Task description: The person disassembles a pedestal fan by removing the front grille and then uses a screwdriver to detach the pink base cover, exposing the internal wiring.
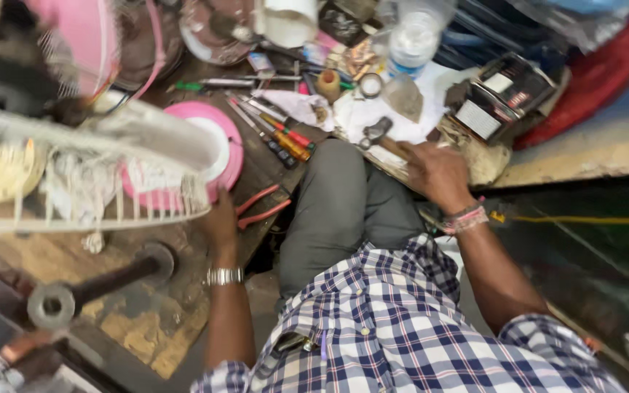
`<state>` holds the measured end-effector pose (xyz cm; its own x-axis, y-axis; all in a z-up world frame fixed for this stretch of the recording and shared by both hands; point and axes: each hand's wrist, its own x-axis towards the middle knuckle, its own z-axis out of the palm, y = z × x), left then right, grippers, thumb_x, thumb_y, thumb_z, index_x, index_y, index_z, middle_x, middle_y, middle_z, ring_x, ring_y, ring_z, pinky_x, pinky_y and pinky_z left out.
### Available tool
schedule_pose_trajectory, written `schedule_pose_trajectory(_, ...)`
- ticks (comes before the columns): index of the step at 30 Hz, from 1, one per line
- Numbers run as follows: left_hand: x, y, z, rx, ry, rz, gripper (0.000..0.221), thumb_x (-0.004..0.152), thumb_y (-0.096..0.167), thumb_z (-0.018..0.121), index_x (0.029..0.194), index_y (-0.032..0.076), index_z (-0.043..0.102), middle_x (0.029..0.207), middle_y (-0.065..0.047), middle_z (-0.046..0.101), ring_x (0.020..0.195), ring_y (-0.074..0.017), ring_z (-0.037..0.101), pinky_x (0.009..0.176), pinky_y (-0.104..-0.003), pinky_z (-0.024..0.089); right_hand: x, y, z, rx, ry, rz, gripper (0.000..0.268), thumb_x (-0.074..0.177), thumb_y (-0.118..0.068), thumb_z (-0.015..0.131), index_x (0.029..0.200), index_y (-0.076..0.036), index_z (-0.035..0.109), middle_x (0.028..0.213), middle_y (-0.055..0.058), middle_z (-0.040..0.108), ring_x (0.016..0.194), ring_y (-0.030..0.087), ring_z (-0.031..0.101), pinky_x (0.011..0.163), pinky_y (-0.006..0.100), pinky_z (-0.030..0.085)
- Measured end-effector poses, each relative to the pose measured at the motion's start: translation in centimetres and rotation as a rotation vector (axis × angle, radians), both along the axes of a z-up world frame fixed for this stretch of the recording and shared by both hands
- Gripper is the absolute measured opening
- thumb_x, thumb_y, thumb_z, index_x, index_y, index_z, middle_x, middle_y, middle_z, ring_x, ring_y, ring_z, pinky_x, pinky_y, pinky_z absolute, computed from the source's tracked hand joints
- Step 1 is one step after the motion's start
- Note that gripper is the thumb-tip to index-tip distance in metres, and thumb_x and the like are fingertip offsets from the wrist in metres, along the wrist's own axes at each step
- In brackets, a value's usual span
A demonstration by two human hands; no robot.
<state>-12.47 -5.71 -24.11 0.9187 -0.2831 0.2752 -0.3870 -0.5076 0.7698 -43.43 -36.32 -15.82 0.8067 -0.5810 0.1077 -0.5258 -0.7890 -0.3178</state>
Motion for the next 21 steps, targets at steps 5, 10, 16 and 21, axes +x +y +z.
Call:
schedule_pose_trajectory(5,5.2,-0.9,-3.7,-0.032,-0.115,0.003,0.046,0.093,0.020,0.076,0.130,-0.004,0.062,0.127,-0.025,0.068,0.117,-0.0395,0.065,0.103,-0.048,0.049,1.0,1.1,2.0,-0.322,-0.154,-0.010,0.042,0.082,-0.016,0.080,0.123,-0.017,0.069,0.125,0.012,0.064,0.112,0.039,0.059,0.092,0.056,0.042)
schedule_pose_trajectory(10,9.7,-1.8,-6.0,-0.045,-0.231,0.014,0.045,0.092,0.021,0.077,0.128,-0.003,0.063,0.124,-0.024,0.068,0.115,-0.0391,0.065,0.101,-0.048,0.050,5.6,7.7,0.3,0.155,-0.432,0.289,0.041,0.087,-0.010,0.077,0.127,-0.008,0.066,0.127,0.013,0.061,0.116,0.037,0.058,0.099,0.049,0.048)
schedule_pose_trajectory(16,11.7,-1.1,-8.1,0.022,-0.275,-0.120,0.044,0.091,0.021,0.079,0.125,-0.002,0.064,0.120,-0.023,0.069,0.112,-0.0388,0.065,0.098,-0.047,0.051,15.1,12.6,-4.1,0.288,-0.381,0.495,0.060,0.085,-0.013,0.078,0.140,-0.002,0.055,0.131,0.022,0.059,0.118,0.041,0.059,0.099,0.047,0.050)
schedule_pose_trajectory(21,13.2,-0.9,-7.1,-0.009,-0.323,-0.185,0.048,0.089,0.022,0.081,0.126,-0.002,0.062,0.119,-0.023,0.069,0.111,-0.0393,0.064,0.097,-0.047,0.051,20.3,13.2,-5.6,0.357,-0.127,0.340,0.077,0.080,-0.021,0.083,0.144,0.002,0.046,0.106,0.025,0.065,0.096,0.043,0.065,0.085,0.051,0.050)
